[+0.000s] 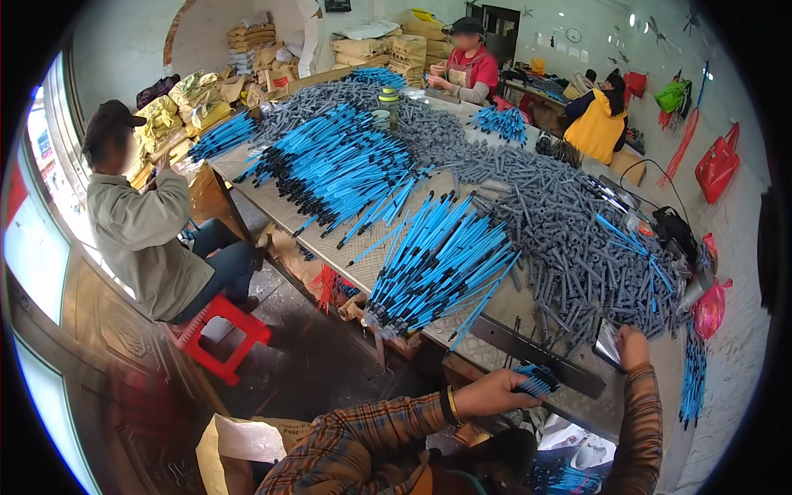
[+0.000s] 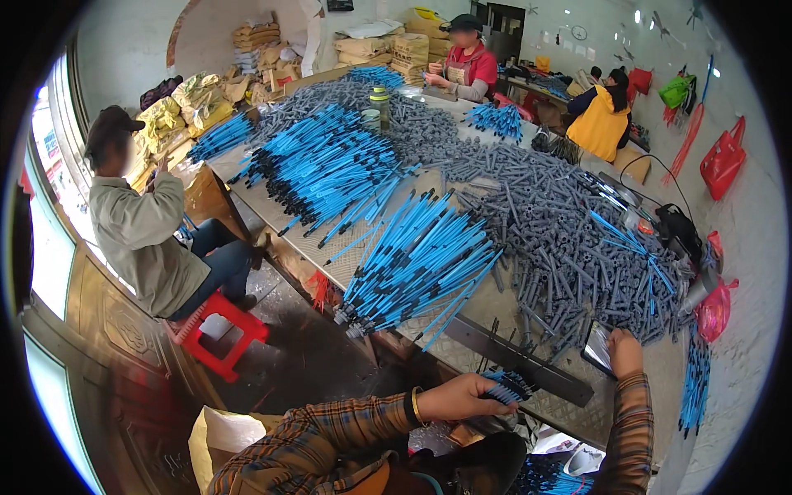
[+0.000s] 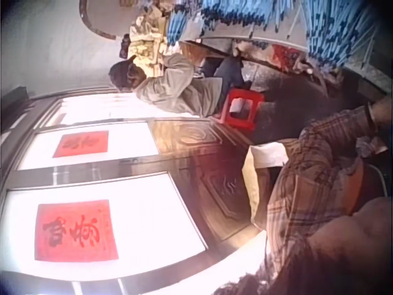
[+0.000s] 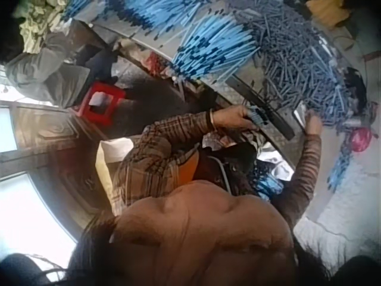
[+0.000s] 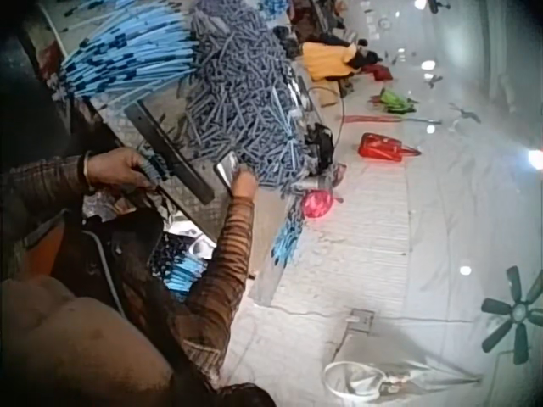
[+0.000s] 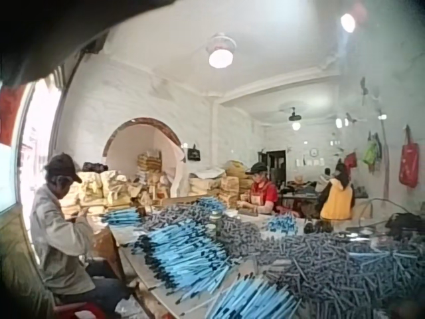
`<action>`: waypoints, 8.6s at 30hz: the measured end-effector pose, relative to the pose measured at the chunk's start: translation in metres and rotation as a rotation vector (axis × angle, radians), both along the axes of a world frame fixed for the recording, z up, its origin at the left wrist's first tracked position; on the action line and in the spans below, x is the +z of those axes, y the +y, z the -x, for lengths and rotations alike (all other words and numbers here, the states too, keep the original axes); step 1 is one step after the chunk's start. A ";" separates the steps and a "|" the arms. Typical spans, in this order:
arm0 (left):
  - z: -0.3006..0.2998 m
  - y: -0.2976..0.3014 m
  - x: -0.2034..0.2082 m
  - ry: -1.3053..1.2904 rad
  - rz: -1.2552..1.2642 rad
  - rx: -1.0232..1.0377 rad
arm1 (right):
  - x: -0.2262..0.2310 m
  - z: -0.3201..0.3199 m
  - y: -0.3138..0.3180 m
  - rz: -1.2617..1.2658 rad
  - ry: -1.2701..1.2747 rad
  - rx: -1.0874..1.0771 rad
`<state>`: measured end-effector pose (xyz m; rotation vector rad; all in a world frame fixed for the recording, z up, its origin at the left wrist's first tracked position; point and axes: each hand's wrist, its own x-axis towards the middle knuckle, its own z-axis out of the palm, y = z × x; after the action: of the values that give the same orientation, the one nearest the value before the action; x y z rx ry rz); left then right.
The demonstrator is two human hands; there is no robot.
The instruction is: The person bundles blue plastic strips and secures them with metal clips using pliers.
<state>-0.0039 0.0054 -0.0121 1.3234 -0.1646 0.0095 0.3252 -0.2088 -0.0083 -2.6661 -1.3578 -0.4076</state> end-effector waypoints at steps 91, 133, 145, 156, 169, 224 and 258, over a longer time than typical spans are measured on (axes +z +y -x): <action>0.002 -0.001 0.012 0.109 -0.049 0.055 | 0.080 0.199 0.043 -0.208 0.602 0.527; 0.001 0.004 0.010 0.132 -0.178 -0.085 | 0.086 0.195 0.051 -0.148 0.752 0.649; 0.002 0.004 0.012 0.139 -0.158 -0.085 | 0.079 0.187 0.051 -0.201 0.872 0.733; 0.000 0.007 0.010 0.120 -0.144 -0.089 | 0.060 0.193 0.056 -0.408 0.787 0.723; 0.002 0.006 0.011 0.105 -0.176 -0.091 | 0.070 0.219 0.050 -0.475 0.472 0.541; 0.005 -0.014 -0.005 0.079 -0.265 0.110 | 0.072 0.211 0.081 -0.376 0.361 0.632; -0.002 -0.001 0.004 0.093 -0.032 0.043 | -0.014 0.000 -0.018 -0.196 0.105 0.026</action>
<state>-0.0022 0.0039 -0.0085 1.3564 -0.0577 -0.0182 0.3254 -0.2270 -0.0227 -2.4724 -1.2517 -0.3705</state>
